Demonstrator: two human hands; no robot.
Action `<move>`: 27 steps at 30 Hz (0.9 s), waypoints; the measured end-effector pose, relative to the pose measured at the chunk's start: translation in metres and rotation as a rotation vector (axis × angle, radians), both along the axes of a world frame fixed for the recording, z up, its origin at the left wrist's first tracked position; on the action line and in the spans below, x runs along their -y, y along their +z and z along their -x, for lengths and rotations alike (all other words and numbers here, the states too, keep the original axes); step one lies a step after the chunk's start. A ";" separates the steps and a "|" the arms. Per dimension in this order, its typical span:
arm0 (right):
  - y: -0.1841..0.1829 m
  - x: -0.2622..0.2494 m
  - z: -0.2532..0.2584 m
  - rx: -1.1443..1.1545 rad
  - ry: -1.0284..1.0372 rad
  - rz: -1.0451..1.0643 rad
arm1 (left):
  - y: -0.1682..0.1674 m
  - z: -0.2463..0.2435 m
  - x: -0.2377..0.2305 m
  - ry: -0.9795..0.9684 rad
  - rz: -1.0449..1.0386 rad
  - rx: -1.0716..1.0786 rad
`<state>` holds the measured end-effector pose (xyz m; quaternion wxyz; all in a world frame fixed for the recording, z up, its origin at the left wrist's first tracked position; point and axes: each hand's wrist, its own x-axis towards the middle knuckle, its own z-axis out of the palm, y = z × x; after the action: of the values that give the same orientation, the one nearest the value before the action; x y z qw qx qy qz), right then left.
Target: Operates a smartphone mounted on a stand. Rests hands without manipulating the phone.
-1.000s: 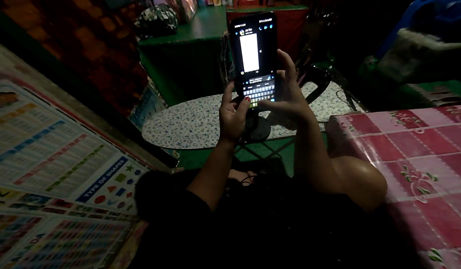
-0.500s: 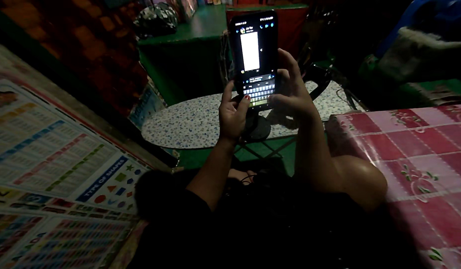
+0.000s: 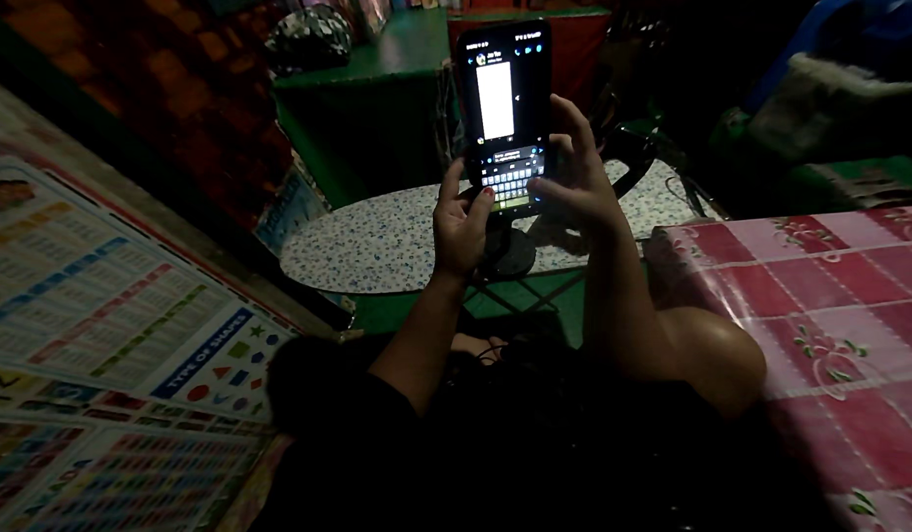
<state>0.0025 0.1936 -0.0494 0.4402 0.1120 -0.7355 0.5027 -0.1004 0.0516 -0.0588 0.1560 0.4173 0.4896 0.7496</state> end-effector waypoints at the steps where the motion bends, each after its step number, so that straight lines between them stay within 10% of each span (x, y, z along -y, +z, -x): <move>1: 0.017 0.023 -0.013 0.129 -0.086 0.068 | 0.000 0.000 0.000 0.001 0.004 0.004; 4: 0.085 0.107 -0.039 0.570 -0.453 0.278 | 0.001 -0.002 0.001 0.005 0.001 0.014; 12: 0.079 0.104 -0.037 0.568 -0.452 0.208 | 0.000 -0.001 0.000 0.004 -0.005 0.012; 16: -0.003 0.002 0.005 0.026 -0.079 -0.051 | -0.001 -0.001 -0.001 -0.005 -0.021 0.020; 21: 0.081 0.109 -0.036 0.548 -0.472 0.232 | -0.004 0.001 0.000 0.003 -0.036 -0.029; 27: 0.086 0.116 -0.033 0.517 -0.545 0.271 | -0.003 0.000 0.000 -0.001 -0.033 -0.035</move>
<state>0.0356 0.0773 0.0368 0.3687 -0.2765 -0.7517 0.4718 -0.1005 0.0519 -0.0622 0.1406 0.4332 0.4795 0.7501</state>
